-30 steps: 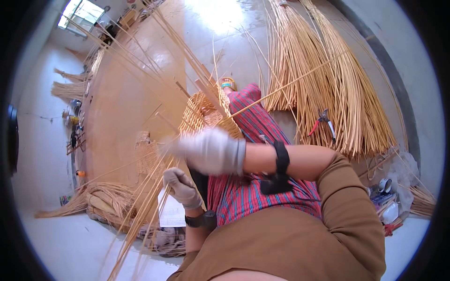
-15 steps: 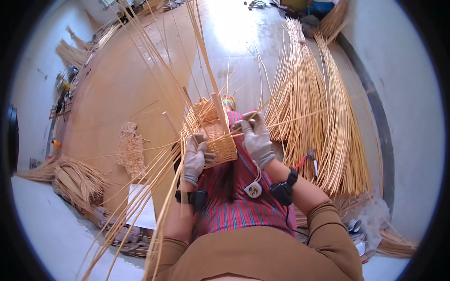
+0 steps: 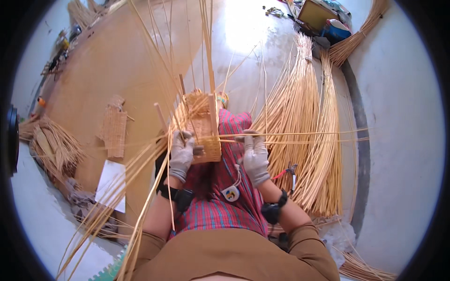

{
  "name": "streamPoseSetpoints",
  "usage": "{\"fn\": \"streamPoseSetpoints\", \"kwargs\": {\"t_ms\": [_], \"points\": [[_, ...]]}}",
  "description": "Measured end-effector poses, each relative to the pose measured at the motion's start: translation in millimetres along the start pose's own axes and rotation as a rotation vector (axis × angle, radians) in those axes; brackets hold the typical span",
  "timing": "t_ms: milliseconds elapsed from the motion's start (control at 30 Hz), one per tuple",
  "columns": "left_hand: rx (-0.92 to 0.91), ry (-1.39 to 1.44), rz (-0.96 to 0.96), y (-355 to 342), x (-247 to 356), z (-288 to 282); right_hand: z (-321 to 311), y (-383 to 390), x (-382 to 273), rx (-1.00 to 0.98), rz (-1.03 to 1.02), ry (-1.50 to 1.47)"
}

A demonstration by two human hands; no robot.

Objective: The person weaves a wicker basket by hand, threading thin wooden strips through upright stakes. They use a measuring tape to check the dimensions and use scissors to cut the excess length from the strips.

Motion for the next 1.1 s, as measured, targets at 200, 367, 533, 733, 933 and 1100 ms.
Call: {"fn": "streamPoseSetpoints", "kwargs": {"t_ms": [200, 367, 533, 733, 933, 1100], "points": [[0.127, -0.013, 0.057, -1.9, 6.6, 2.8, 148.9, 52.0, -179.5, -0.456, -1.417, 0.864], [0.237, 0.005, 0.066, -1.8, 13.6, -0.4, 223.9, -17.0, -197.4, -0.397, -1.896, 1.473], [0.31, -0.042, 0.079, -3.0, 12.8, -4.9, 165.2, -114.3, -138.0, -0.378, -0.674, 1.925], [0.229, -0.052, 0.118, 2.0, 14.0, -3.3, 146.9, -23.3, -186.7, -0.161, -1.687, 1.193], [-0.094, -0.285, 0.49, 60.6, 39.9, -22.8, 107.2, 30.2, -44.4, -0.439, -0.841, 1.152], [0.339, -0.091, 0.361, 69.3, 58.8, -118.4, 93.5, 35.5, 0.6, -0.428, -0.527, 0.83]]}}
Point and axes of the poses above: each hand's wrist, its own y-axis away from the middle knuckle, its own z-axis out of the palm, x = y × z, the point moved 9 cm from there along -y, towards the middle knuckle, and after that the axes turned 9 degrees about x, right-handed, at the moved point
